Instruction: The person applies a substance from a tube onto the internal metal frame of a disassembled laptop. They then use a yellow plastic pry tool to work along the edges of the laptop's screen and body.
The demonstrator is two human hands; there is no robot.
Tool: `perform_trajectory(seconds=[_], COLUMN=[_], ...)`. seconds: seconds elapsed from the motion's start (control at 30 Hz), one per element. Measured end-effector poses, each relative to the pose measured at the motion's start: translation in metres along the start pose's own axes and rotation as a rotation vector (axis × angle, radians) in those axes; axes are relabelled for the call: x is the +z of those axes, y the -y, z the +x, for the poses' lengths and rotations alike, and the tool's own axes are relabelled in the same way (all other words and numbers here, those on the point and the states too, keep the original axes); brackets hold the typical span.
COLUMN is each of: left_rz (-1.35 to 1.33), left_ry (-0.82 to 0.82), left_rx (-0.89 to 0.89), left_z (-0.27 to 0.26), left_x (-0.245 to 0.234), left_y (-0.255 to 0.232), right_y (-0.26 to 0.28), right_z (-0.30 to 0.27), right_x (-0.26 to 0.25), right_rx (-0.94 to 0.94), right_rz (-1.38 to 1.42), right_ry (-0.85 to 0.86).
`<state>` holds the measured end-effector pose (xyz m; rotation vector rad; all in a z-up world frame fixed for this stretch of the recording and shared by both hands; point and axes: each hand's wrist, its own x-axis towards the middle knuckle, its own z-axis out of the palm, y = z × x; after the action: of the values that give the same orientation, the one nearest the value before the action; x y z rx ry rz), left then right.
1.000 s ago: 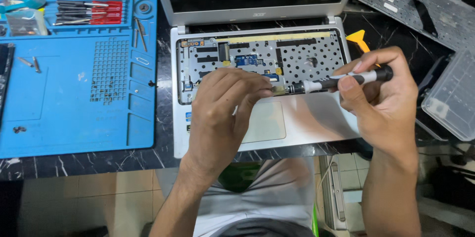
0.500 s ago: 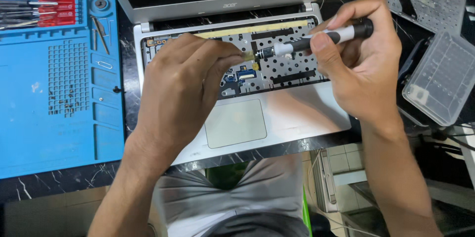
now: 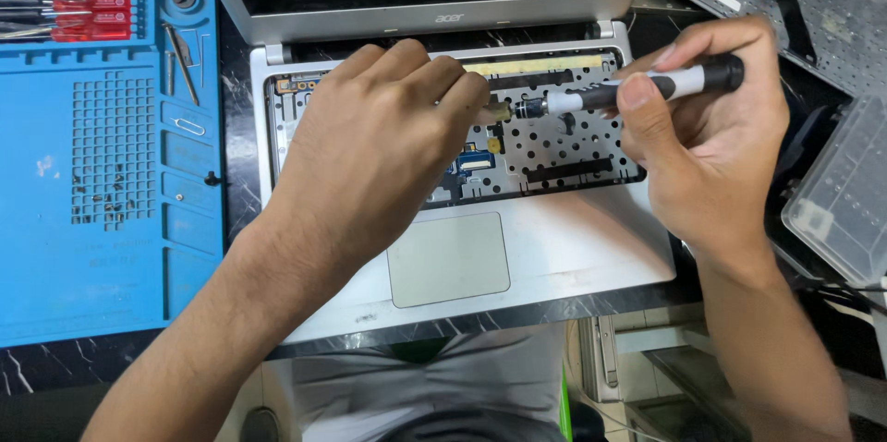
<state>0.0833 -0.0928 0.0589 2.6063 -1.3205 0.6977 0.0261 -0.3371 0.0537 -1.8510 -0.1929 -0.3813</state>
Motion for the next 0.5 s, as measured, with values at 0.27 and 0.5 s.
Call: perform_trajectory(seconds=[0.27,0.5], left_rz=[-0.674,-0.775], left_ry=[-0.041,0.105], left_rx=[-0.146,-0.170], left_z=[0.001,-0.028], left_x=[-0.005,-0.012], left_y=[0.008,0.022], right_y=[-0.012,-0.025], right_z=[-0.001,-0.005], right_x=[-0.004,0.001], right_rx=[0.093,-0.206], right_rz=[0.075,-0.130], right_ry=[-0.017,0.226])
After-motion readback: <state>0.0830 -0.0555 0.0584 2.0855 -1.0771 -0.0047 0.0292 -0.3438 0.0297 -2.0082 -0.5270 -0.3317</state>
